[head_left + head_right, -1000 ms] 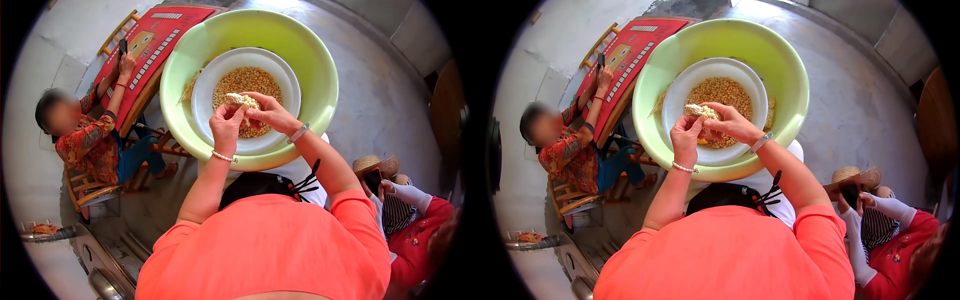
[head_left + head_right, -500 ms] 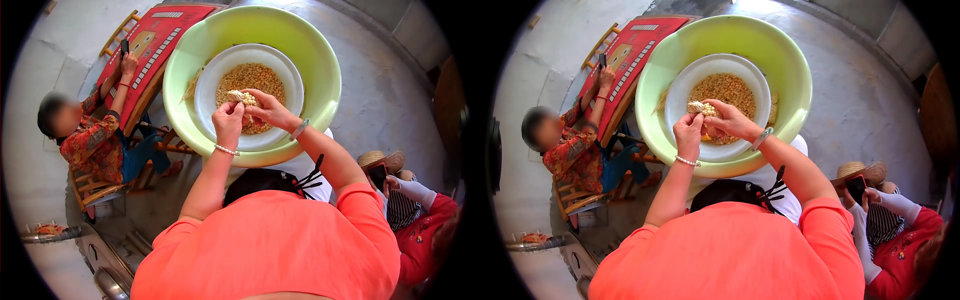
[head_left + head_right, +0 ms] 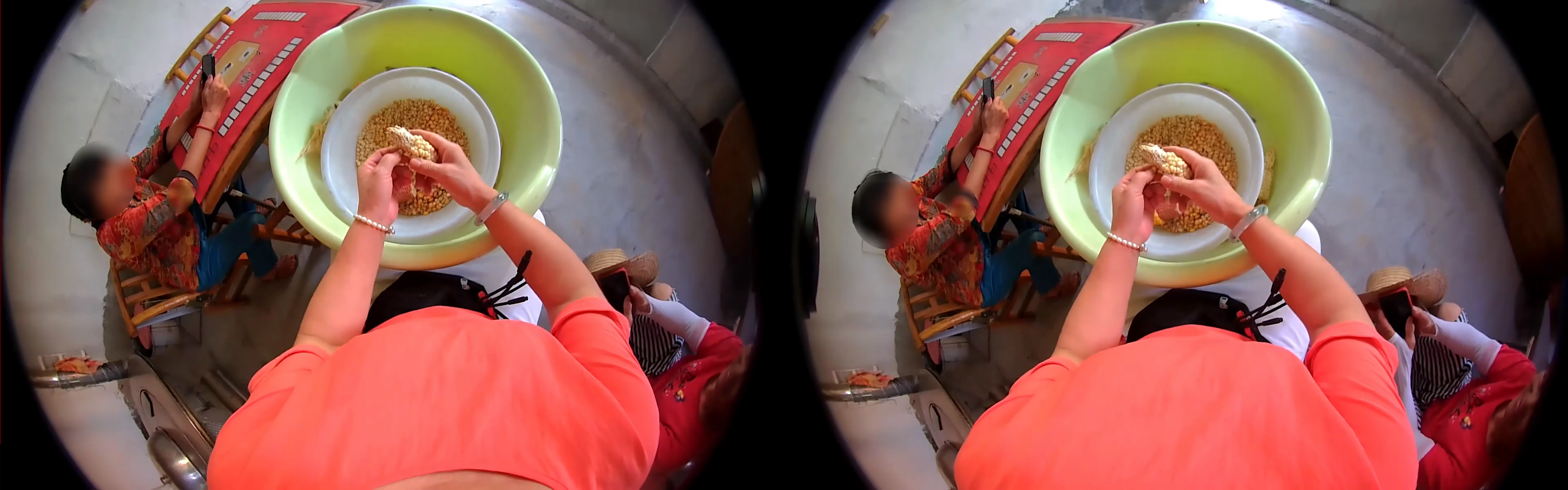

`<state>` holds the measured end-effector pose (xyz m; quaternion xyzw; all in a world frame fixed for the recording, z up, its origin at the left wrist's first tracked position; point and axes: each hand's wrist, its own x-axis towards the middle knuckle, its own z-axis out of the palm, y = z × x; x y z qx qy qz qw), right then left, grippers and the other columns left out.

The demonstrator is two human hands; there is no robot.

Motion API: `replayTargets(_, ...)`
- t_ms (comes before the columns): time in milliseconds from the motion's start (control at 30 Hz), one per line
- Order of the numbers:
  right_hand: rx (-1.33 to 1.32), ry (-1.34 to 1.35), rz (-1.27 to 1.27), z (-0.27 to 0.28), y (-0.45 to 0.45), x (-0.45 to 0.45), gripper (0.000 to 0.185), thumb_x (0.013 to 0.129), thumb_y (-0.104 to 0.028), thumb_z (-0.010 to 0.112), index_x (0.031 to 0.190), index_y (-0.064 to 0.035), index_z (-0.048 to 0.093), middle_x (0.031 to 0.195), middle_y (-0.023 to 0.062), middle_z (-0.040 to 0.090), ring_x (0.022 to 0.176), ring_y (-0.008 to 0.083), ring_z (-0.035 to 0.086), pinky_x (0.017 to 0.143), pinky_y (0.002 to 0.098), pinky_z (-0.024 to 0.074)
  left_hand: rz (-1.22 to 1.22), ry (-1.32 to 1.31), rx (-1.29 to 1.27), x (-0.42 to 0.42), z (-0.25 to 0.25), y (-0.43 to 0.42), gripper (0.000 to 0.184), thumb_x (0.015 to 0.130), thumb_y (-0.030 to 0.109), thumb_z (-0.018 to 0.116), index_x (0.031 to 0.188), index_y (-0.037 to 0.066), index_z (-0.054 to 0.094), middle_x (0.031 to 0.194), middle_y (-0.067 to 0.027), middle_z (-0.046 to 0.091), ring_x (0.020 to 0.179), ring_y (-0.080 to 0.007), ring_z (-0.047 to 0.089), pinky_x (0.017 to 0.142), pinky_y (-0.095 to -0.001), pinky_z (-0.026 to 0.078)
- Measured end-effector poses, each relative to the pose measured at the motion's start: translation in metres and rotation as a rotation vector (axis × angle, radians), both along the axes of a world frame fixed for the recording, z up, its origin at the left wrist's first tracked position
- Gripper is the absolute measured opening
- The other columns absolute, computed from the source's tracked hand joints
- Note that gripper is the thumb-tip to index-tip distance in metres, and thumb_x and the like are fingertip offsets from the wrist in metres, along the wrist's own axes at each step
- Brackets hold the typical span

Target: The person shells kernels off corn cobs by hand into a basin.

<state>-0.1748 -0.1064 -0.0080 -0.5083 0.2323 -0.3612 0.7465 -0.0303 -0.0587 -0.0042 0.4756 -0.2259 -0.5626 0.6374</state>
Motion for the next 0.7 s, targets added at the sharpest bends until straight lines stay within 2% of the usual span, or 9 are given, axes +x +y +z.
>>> replayTargets(33, 0.018, 0.008, -0.039, 0.001, 0.000, 0.002, 0.053, 0.085, -0.010, 0.065, 0.130, -0.0001, 0.040, 0.081, 0.0031, 0.059, 0.059, 0.0080, 0.056, 0.051, 0.0225, 0.0479, -0.002, -0.008, 0.007, 0.001, -0.002, -0.002, 0.011, 0.088, 0.007, 0.052, 0.093, 0.003, 0.061, 0.076, -0.0036, 0.063, 0.062, -0.0086, 0.058, 0.053, -0.0208, 0.047)
replayTargets(133, -0.012, 0.037, -0.074, -0.001, -0.002, 0.001, 0.052, 0.084, -0.007, 0.066, 0.129, 0.0000, 0.041, 0.081, 0.0028, 0.058, 0.058, 0.0076, 0.056, 0.050, 0.0219, 0.0473, 0.113, -0.110, 0.070, -0.006, 0.001, -0.007, 0.010, 0.084, 0.003, 0.055, 0.094, 0.003, 0.059, 0.074, -0.0042, 0.062, 0.059, -0.0089, 0.058, 0.051, -0.0220, 0.048)
replayTargets(200, -0.061, 0.068, -0.107, -0.006, -0.003, 0.002, 0.048, 0.084, -0.006, 0.065, 0.126, -0.0005, 0.043, 0.081, 0.0022, 0.058, 0.060, 0.0063, 0.055, 0.050, 0.0204, 0.0461, 0.130, -0.182, 0.052, -0.008, 0.008, -0.004, 0.005, 0.084, 0.007, 0.061, 0.087, 0.004, 0.060, 0.068, -0.0013, 0.059, 0.055, -0.0072, 0.055, 0.048, -0.0200, 0.044)
replayTargets(267, -0.096, 0.095, -0.111, -0.005, -0.001, 0.003, 0.044, 0.084, -0.006, 0.064, 0.124, -0.0009, 0.045, 0.082, 0.0018, 0.059, 0.063, 0.0052, 0.055, 0.051, 0.0194, 0.0456, 0.075, -0.253, 0.032, -0.003, 0.012, 0.001, 0.009, 0.084, 0.012, 0.065, 0.084, 0.004, 0.061, 0.065, -0.0002, 0.058, 0.052, -0.0066, 0.053, 0.046, -0.0191, 0.042)
replayTargets(300, -0.116, 0.094, -0.099, -0.004, 0.000, 0.004, 0.044, 0.084, -0.006, 0.065, 0.123, -0.0012, 0.046, 0.081, 0.0017, 0.059, 0.062, 0.0052, 0.054, 0.050, 0.0202, 0.0448, 0.055, -0.261, 0.016, -0.002, 0.014, 0.003, 0.017, 0.083, 0.017, 0.069, 0.080, 0.003, 0.062, 0.064, 0.0002, 0.058, 0.049, -0.0052, 0.050, 0.043, -0.0184, 0.038)
replayTargets(533, -0.164, 0.135, -0.078, -0.007, 0.006, 0.006, 0.045, 0.083, -0.008, 0.066, 0.123, 0.0004, 0.047, 0.079, 0.0015, 0.057, 0.060, 0.0055, 0.051, 0.049, 0.0216, 0.0433, -0.027, -0.409, 0.025, -0.001, 0.019, 0.012, 0.016, 0.082, 0.013, 0.069, 0.077, 0.000, 0.064, 0.064, -0.0012, 0.060, 0.047, -0.0046, 0.048, 0.042, -0.0194, 0.039)
replayTargets(633, -0.171, 0.160, -0.027, -0.006, 0.004, 0.004, 0.047, 0.085, -0.006, 0.064, 0.127, -0.0004, 0.044, 0.079, 0.0006, 0.056, 0.063, 0.0058, 0.053, 0.050, 0.0208, 0.0445, -0.026, -0.351, 0.018, 0.001, 0.019, 0.012, 0.014, 0.083, 0.012, 0.067, 0.077, 0.000, 0.064, 0.063, -0.0013, 0.060, 0.047, -0.0049, 0.049, 0.043, -0.0194, 0.040)
replayTargets(700, -0.137, 0.106, -0.011, -0.004, 0.006, 0.003, 0.045, 0.085, -0.006, 0.065, 0.125, 0.0001, 0.046, 0.078, 0.0018, 0.056, 0.059, 0.0063, 0.052, 0.049, 0.0214, 0.0433, -0.037, -0.343, 0.013, 0.002, 0.017, 0.013, 0.014, 0.084, 0.012, 0.065, 0.077, 0.000, 0.064, 0.063, -0.0012, 0.060, 0.048, -0.0050, 0.049, 0.044, -0.0194, 0.040)
